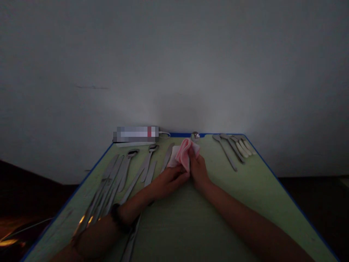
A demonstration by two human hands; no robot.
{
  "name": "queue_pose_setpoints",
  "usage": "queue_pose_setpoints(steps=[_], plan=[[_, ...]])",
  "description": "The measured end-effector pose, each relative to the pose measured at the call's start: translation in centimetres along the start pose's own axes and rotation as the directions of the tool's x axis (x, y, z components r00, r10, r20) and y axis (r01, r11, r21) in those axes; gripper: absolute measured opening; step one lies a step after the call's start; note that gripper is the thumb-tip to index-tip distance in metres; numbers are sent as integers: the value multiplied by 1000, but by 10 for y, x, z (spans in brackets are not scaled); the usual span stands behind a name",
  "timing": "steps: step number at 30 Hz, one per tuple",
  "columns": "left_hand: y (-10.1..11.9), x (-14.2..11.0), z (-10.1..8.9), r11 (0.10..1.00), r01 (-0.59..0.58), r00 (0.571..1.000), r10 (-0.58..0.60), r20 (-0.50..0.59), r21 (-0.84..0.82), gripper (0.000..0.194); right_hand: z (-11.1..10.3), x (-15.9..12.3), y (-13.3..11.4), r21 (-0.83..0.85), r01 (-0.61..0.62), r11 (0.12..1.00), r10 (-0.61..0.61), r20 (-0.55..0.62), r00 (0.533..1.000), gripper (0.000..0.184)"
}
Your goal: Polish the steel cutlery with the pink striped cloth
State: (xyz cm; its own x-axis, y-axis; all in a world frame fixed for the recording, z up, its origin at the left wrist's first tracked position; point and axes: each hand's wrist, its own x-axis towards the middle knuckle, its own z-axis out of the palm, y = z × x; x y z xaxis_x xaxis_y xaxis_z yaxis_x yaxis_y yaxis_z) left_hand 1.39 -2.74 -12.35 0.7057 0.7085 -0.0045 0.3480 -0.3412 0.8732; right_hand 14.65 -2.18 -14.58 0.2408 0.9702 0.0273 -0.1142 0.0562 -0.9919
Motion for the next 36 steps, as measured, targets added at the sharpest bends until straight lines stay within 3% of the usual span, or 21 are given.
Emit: queue_pose_setpoints(steps=[9,15,19,21,24,30,33,36], plan=[[-9,6,2,989,120,987,-128,-101,-86,49,3,-3,-7,-27,80,996,-80,11,997,38],[-6,6,-1,997,78,992,-78,-101,-9,44,2,3,8,14,20,1000,-20,6,1000,42],[-4,3,-1,996,86,992,-86,-94,-3,42,-15,31,12,211,-103,972,139,-159,977,47],[-4,2,0,994,109,989,-109,-105,-5,43,-29,46,7,364,-56,930,136,-198,971,45],[-3,0,2,993,116,990,-117,-83,-13,45,-46,60,-3,448,-9,894,98,-177,979,39],[-6,1,3,993,101,992,-106,-74,-67,46,-44,58,-3,429,-35,903,37,2,999,33],[-5,1,3,990,126,987,-131,-91,-59,46,-44,60,1,430,-57,901,73,-22,997,31],[-4,1,2,987,150,983,-155,-100,-57,47,-48,64,5,362,-18,932,65,-117,991,33]])
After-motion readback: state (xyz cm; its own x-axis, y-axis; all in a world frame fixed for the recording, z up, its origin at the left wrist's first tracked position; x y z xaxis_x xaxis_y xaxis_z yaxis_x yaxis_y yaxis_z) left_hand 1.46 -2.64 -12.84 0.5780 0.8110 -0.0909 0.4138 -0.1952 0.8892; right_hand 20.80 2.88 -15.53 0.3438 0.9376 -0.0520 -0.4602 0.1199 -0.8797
